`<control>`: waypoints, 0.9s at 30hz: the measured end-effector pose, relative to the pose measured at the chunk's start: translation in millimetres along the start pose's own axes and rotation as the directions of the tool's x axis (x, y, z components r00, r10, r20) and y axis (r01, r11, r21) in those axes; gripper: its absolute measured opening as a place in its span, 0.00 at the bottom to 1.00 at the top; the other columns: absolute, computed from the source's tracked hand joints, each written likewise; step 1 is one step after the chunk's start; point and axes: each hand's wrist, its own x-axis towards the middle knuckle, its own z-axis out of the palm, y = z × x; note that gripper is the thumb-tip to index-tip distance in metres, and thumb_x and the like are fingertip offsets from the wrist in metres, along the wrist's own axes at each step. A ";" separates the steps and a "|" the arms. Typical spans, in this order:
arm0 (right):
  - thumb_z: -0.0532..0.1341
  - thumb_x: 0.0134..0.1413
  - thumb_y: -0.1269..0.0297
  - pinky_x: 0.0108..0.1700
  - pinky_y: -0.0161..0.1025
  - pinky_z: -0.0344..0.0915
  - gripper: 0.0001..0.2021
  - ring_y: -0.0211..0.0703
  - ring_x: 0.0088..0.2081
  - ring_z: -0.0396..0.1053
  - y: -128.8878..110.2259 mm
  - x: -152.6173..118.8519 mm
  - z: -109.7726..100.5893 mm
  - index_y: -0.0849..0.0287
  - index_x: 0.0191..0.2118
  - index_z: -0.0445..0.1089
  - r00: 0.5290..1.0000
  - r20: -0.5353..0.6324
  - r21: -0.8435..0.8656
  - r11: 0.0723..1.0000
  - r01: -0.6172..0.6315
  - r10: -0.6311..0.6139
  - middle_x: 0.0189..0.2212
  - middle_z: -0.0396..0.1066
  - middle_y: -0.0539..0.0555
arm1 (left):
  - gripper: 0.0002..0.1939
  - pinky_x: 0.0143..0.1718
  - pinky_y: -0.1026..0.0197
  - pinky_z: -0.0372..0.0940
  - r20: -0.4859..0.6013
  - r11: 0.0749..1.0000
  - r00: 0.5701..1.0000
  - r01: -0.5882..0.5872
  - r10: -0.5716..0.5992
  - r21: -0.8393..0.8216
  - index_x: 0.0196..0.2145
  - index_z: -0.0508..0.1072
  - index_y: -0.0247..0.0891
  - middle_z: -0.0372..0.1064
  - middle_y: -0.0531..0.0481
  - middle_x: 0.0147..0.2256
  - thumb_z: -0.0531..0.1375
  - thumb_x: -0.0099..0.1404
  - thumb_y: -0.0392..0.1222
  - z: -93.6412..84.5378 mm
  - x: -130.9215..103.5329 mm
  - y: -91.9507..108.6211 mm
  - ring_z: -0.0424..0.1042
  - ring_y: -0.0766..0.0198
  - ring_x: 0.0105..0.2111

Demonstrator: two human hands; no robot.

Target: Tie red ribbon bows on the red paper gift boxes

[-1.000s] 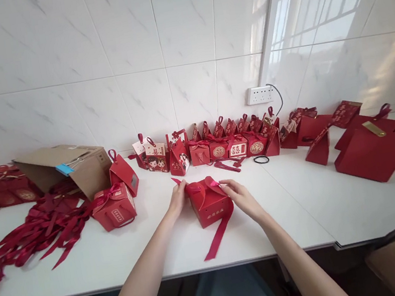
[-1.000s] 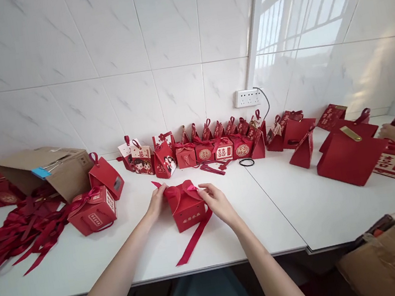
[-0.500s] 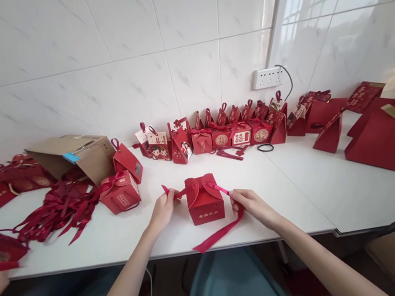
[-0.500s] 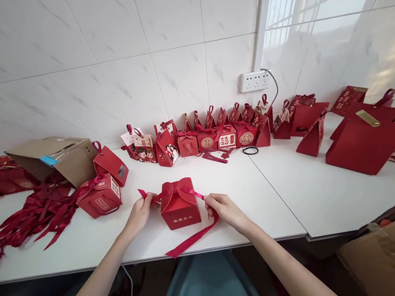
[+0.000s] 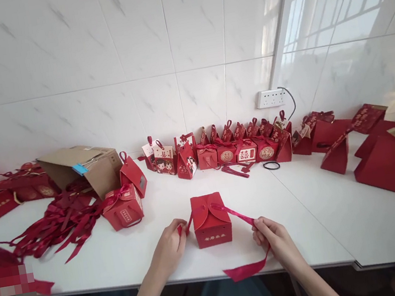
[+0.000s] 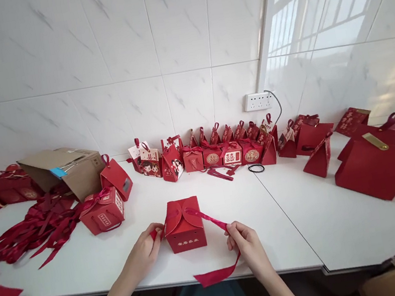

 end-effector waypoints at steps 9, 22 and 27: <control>0.59 0.52 0.46 0.29 0.36 0.53 0.21 0.38 0.23 0.57 -1.8 -5.2 -4.1 0.58 0.21 0.61 0.995 0.082 -0.029 0.998 0.053 -0.051 0.17 0.60 0.49 | 0.11 0.41 0.57 0.60 -0.045 0.999 0.998 -0.048 0.049 0.023 0.31 0.72 0.43 0.71 0.47 0.34 0.51 0.63 0.43 0.2 -2.1 4.8 0.70 0.54 0.36; 0.59 0.52 0.46 0.29 0.37 0.52 0.20 0.38 0.23 0.56 0.2 -6.2 -5.5 0.59 0.22 0.63 0.993 0.119 -0.015 1.000 0.027 -0.025 0.17 0.60 0.49 | 0.14 0.42 0.56 0.59 -0.047 0.990 0.997 -0.046 0.053 0.130 0.30 0.69 0.41 0.70 0.47 0.35 0.47 0.66 0.44 1.7 -6.4 4.2 0.69 0.54 0.36; 0.59 0.51 0.45 0.29 0.36 0.52 0.21 0.37 0.23 0.56 0.1 -6.7 -4.8 0.59 0.22 0.63 0.993 0.116 -0.017 0.999 0.036 -0.034 0.17 0.60 0.49 | 0.16 0.43 0.55 0.61 -0.028 0.979 0.998 -0.057 0.064 0.196 0.31 0.69 0.40 0.70 0.47 0.36 0.44 0.67 0.44 1.7 -6.4 4.0 0.70 0.55 0.36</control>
